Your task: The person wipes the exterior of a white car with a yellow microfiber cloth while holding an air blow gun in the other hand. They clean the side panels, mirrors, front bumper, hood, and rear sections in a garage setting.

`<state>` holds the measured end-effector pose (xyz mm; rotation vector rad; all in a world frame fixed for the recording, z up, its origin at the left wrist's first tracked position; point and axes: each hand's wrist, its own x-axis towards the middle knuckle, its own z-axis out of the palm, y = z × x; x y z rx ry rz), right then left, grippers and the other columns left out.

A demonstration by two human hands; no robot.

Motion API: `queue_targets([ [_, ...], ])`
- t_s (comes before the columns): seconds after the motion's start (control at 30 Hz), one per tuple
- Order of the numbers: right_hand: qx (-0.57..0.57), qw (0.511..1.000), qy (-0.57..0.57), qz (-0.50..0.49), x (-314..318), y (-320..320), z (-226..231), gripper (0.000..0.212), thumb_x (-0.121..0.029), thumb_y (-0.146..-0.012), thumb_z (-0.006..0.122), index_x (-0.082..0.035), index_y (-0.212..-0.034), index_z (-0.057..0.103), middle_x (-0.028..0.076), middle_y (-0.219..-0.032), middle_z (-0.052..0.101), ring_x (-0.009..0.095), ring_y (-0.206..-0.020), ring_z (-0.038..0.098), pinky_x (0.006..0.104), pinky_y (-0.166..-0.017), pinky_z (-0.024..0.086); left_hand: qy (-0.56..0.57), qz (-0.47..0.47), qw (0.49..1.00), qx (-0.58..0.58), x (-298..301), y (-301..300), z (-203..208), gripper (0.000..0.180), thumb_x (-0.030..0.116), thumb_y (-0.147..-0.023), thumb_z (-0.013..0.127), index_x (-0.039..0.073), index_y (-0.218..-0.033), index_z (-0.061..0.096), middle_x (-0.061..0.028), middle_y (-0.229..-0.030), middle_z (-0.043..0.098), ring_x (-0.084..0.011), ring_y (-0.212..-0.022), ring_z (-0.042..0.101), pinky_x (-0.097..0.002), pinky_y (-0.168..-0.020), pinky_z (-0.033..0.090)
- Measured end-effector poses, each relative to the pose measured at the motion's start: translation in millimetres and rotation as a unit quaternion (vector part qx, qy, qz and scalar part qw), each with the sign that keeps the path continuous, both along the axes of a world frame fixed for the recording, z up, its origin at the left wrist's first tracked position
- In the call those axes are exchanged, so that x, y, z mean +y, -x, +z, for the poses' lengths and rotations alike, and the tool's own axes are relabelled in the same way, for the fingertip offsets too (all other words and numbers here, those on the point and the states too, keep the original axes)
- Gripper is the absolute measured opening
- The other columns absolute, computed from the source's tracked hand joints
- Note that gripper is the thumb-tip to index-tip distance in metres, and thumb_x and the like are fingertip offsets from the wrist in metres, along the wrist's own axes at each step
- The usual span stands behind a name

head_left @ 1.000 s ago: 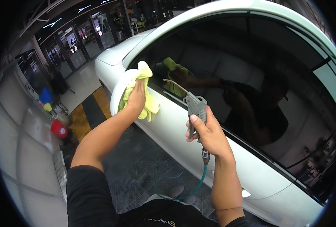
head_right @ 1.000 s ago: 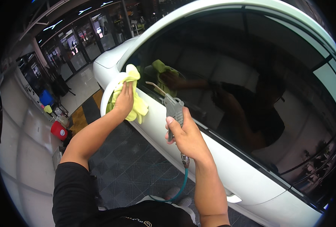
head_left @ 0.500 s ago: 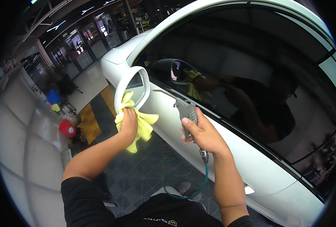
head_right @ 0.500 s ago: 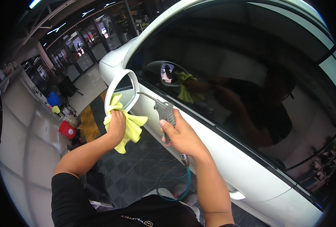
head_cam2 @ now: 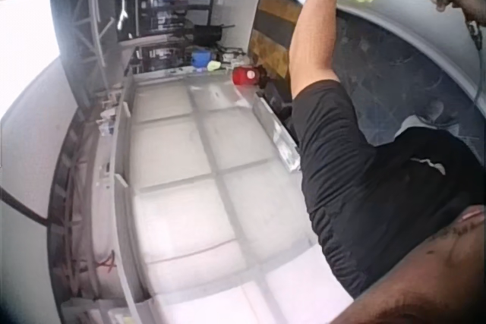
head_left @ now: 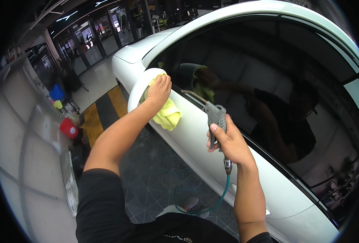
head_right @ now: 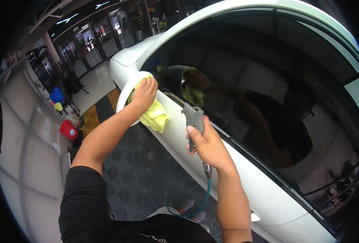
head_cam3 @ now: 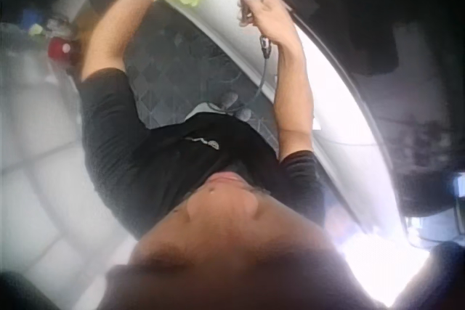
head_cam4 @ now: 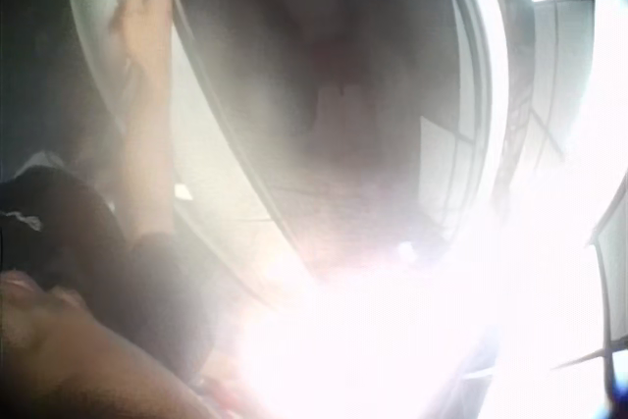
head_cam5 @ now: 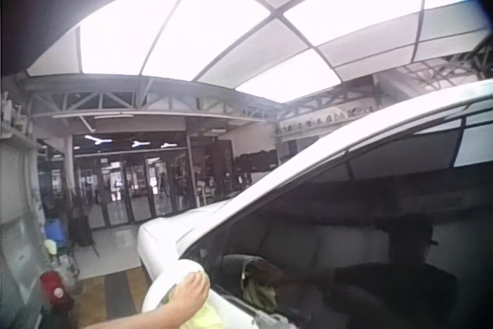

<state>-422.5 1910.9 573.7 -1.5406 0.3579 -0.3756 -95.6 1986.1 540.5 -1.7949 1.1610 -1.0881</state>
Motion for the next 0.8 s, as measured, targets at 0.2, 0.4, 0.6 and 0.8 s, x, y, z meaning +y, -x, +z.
queue_targets([
  [0.2, -0.033, 0.996, -0.068, 0.048, -8.3, -39.7, 1.7, 0.043, -0.033, -0.102, 0.054, -0.001, -0.131, 0.045, 0.008, -0.089, 0.062, 0.016, -0.068, 0.065, 0.031, -0.061, 0.057, -0.173, 0.138, 0.972, 0.085, 68.0, 68.9, -20.6, 0.058, 0.036, -0.097, 0.045, -0.004, -0.137, 0.056, -0.0225, -0.148, 0.046, -0.0384, -0.139, 0.037, -0.0532, -0.115, 0.023],
  [0.4, -0.029, 0.997, -0.053, 0.057, -6.5, -52.8, 0.5, 0.052, -0.032, -0.102, 0.055, -0.001, -0.142, 0.039, 0.008, -0.09, 0.062, 0.016, -0.07, 0.065, 0.0314, -0.06, 0.057, -0.078, 0.06, 0.988, 0.117, 81.3, 46.4, -4.9, 0.066, 0.035, -0.094, 0.045, -0.009, -0.144, 0.043, -0.0221, -0.15, 0.043, -0.0362, -0.141, 0.036, -0.0461, -0.12, 0.02],
  [0.6, -0.028, 0.998, -0.054, 0.016, 4.1, -32.1, -11.6, 0.049, -0.031, -0.102, 0.055, -0.003, -0.14, 0.041, 0.007, -0.091, 0.061, 0.016, -0.072, 0.065, 0.0308, -0.061, 0.056, 0.033, 0.041, 0.996, 0.066, 9.4, 9.6, -47.7, 0.056, 0.025, -0.094, 0.046, -0.01, -0.138, 0.05, -0.0235, -0.15, 0.044, -0.0367, -0.138, 0.041, -0.0492, -0.116, 0.025],
  [0.8, -0.005, 1.0, -0.025, 0.014, 13.9, 12.0, -26.8, 0.045, -0.031, -0.103, 0.054, -0.002, -0.136, 0.042, 0.006, -0.092, 0.061, 0.015, -0.072, 0.064, 0.0299, -0.065, 0.054, 0.104, 0.065, 0.841, 0.526, 63.7, 56.5, -134.1, 0.017, 0.015, -0.088, 0.057, 0.002, -0.097, 0.064, -0.021, -0.092, 0.072, -0.0371, -0.096, 0.069, -0.0491, -0.077, 0.053],
])
